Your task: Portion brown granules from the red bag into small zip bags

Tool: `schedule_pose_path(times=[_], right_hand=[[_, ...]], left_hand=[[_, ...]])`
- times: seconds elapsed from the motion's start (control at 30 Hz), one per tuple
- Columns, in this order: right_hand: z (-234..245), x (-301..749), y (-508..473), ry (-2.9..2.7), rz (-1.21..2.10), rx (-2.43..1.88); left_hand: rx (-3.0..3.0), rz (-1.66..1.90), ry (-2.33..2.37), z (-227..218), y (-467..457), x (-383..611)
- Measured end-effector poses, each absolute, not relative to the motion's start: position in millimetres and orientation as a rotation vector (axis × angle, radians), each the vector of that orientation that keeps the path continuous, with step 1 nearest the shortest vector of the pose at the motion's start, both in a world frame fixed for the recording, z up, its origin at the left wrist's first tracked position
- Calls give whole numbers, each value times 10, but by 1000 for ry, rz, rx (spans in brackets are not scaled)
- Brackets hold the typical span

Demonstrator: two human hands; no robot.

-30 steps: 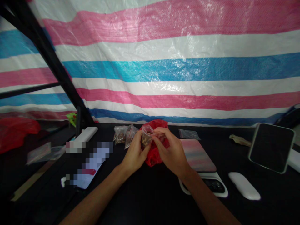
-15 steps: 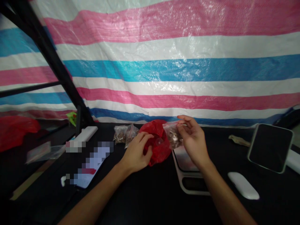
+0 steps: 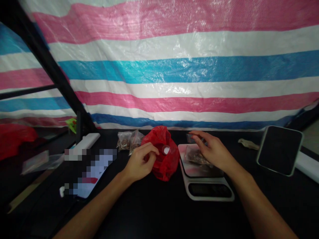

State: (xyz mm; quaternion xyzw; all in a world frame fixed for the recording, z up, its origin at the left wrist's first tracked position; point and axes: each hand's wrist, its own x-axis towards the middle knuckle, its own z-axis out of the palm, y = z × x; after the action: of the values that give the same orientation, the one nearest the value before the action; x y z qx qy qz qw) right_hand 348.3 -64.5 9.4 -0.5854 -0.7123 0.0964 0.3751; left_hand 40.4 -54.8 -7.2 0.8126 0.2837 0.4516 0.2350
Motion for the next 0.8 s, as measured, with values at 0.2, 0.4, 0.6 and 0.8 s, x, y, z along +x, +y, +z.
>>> schedule_pose_path(times=[0.2, 0.4, 0.6, 0.8], right_hand=[[180, 3523, -722, -1711, 101, -1480], [275, 3533, -801, -1876, 255, -1508], [231, 3649, -855, -2037, 487, -1609], [239, 3649, -897, -2133, 503, -1640]], left_hand=[[2291, 1558, 836, -58, -501, 316], [2266, 1688, 871, -59, -460, 277], [2276, 1695, 907, -55, -455, 271], [2269, 1702, 971, -35, -454, 270]])
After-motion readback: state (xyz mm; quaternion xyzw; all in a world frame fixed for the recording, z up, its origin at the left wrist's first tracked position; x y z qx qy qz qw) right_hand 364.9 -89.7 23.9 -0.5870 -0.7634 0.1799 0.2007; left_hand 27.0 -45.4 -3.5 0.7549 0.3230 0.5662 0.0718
